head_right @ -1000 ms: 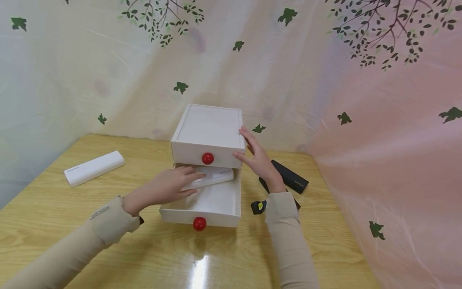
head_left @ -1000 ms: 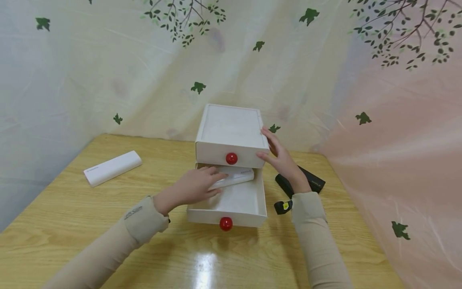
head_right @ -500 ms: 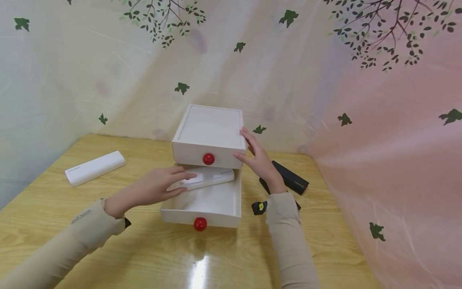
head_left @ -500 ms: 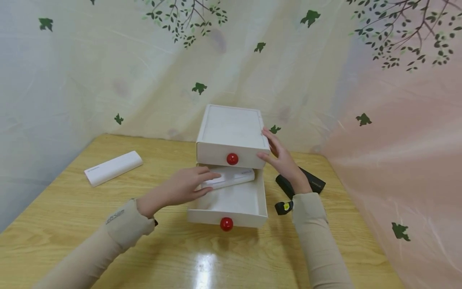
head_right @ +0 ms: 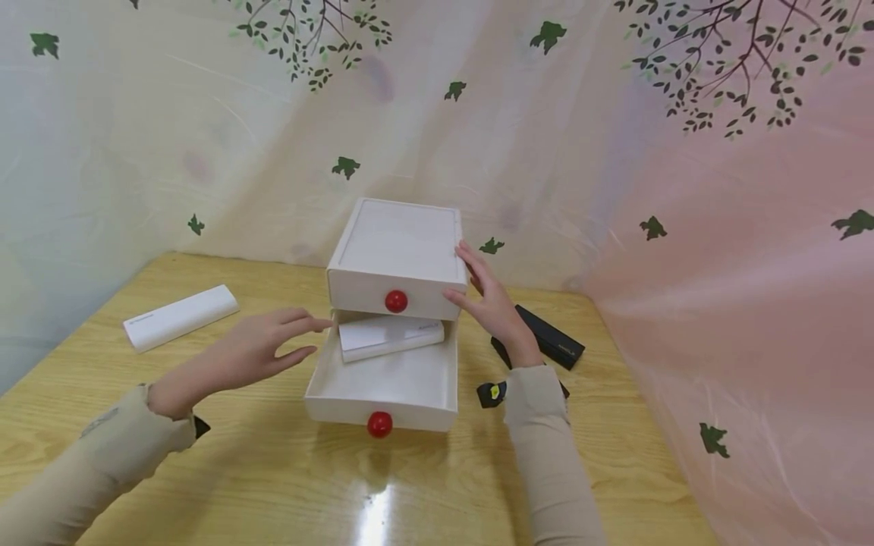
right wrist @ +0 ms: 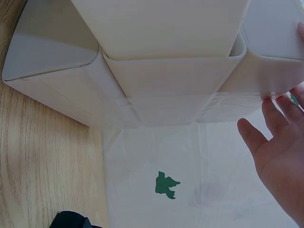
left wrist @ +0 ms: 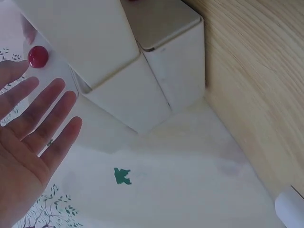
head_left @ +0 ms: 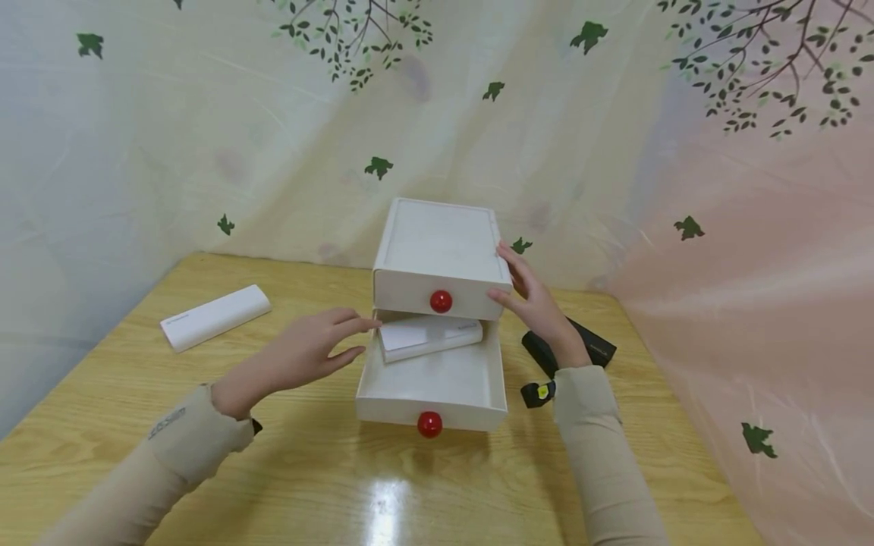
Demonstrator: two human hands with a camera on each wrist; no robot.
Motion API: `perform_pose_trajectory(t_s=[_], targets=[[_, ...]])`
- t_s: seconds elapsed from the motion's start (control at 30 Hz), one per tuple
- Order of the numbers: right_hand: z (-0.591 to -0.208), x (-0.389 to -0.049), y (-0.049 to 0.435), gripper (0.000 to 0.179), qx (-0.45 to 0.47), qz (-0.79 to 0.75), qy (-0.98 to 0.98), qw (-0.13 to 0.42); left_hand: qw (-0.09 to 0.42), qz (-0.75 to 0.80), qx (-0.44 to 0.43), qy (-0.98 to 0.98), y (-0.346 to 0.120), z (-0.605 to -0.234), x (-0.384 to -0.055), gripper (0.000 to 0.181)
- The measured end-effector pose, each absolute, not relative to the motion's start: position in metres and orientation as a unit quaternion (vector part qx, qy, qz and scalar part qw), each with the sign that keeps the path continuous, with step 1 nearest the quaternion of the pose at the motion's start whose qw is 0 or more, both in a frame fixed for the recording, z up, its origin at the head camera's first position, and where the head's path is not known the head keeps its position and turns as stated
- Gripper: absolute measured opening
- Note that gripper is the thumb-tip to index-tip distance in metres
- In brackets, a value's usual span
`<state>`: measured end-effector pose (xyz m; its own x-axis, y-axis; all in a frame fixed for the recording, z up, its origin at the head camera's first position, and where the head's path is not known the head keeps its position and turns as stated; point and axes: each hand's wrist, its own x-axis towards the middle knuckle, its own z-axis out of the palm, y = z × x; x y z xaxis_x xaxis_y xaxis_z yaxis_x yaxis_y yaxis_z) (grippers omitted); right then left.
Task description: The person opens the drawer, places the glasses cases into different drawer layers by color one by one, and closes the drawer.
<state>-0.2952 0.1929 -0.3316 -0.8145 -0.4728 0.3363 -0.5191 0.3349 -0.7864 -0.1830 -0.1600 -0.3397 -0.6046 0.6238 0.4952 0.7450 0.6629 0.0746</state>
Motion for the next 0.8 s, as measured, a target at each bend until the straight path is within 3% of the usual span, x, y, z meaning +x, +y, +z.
perform_pose_trajectory(t_s=[0.23, 0.8], targets=[[-0.332, -0.295, 0.194, 0.069, 0.303, 0.492, -0.816, 0.023, 0.247, -0.127, -0.381, -0.882, -0.180, -0.344, -0.181, 0.040], [-0.332, -0.294, 0.194, 0.069, 0.304, 0.487, -0.819, 0.026, 0.257, -0.086, -0.320, -0.908, -0.232, -0.351, -0.172, 0.044]])
